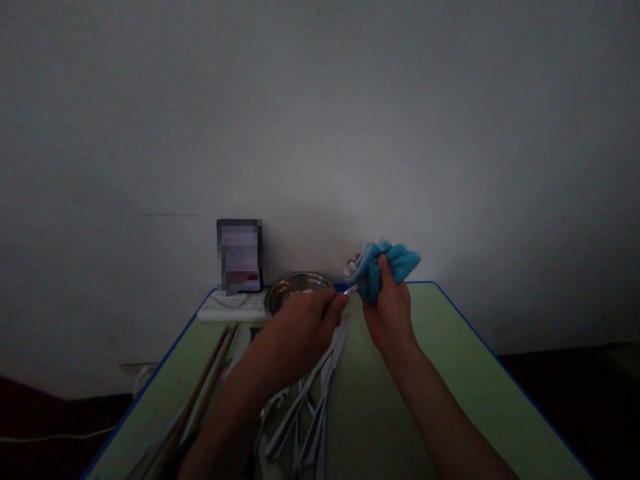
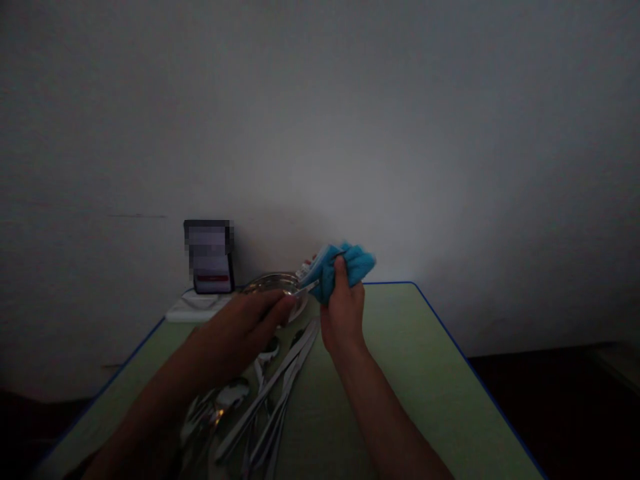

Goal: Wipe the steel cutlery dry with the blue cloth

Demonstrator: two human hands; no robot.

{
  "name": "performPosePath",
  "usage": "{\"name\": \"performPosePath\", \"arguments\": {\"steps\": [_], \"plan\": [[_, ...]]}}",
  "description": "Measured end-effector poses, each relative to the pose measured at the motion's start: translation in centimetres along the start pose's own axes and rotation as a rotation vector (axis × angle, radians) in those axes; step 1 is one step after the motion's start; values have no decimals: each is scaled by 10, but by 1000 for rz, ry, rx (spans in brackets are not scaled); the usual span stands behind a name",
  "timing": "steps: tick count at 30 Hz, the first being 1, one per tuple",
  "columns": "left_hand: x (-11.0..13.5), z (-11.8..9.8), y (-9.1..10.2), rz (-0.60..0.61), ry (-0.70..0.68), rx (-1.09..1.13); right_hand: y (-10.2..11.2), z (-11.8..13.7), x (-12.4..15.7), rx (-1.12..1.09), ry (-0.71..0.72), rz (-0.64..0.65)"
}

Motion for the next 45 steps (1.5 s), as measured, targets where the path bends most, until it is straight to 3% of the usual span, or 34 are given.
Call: {"name": "performPosePath", "arguments": {"steps": [4,7,17,23,33,45], "plan": [[-5,-3,-15,-5,17,-60,-2,-6,1,-134,-88,-42],[-4,-1,-12,6,14,-54,-1,-6,-1,-104,-122,-7],[6,4,16,49,5,9,15,23,-10,379,-92,342],[12,8,24,81,-8,28,22,31,-11,524,-100,445],[11,11,25,101,15,15,24,36,-9,687,-118,456],[12,12,24,49,-15,154,22,41,-9,771,6,435]]}}
Point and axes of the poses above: each hand's wrist, its own x-axis away from the middle knuckle, its own y-axis out of the back of the hand, z = x × y, the point moved 2 cm from there along -x, towards the middle knuckle, and after that the axes turned 4 degrees about -y, right-handed, at the moved point
